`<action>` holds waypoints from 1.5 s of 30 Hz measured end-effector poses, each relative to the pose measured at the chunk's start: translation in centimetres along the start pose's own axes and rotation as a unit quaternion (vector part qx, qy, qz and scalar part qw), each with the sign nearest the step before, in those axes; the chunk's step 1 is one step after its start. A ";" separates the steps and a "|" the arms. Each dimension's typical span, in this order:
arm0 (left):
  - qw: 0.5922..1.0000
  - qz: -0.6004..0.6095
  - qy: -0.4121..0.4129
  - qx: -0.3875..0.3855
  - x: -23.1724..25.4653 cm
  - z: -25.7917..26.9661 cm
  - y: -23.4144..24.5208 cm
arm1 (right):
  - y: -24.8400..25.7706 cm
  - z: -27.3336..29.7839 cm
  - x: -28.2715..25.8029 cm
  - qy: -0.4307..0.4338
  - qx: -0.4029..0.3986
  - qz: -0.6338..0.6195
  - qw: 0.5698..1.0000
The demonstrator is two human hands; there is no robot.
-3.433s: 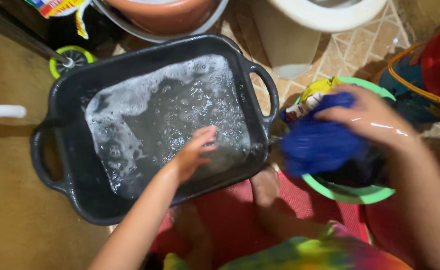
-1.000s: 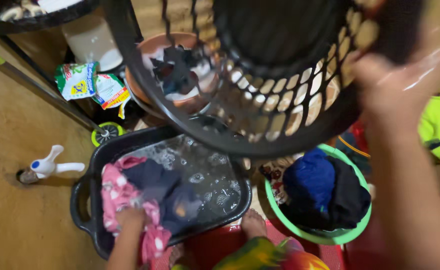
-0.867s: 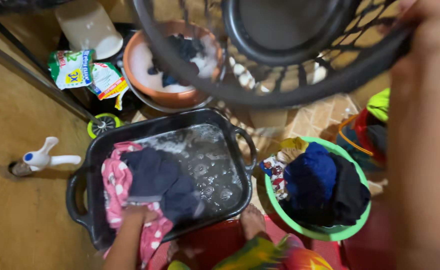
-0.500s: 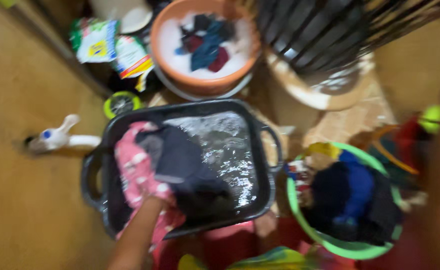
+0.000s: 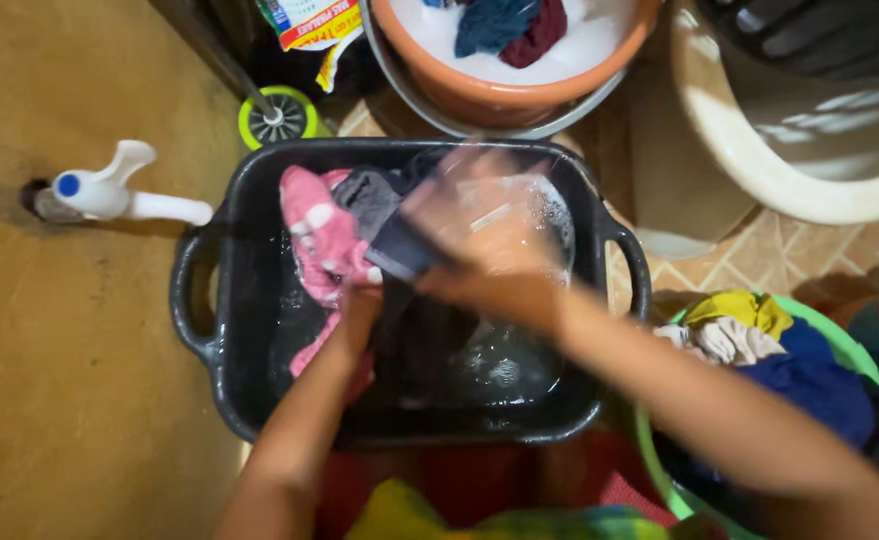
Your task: The person washes clothes in a black tub with water, scrubbing them by hand and transferring them to a green bucket.
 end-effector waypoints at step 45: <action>0.958 0.227 -0.045 0.169 3.3 24.6 30.6 | 4.5 7.5 -6.1 -0.017 0.093 -0.245 0.965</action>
Point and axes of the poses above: each hand's wrist, its own z-axis away from the middle knuckle, its own y-axis out of the back of the hand, x = y × z, the point moved 6 cm from there along -z, towards the middle knuckle, and after that the axes turned 10 degrees about x, right-handed, at the moved point
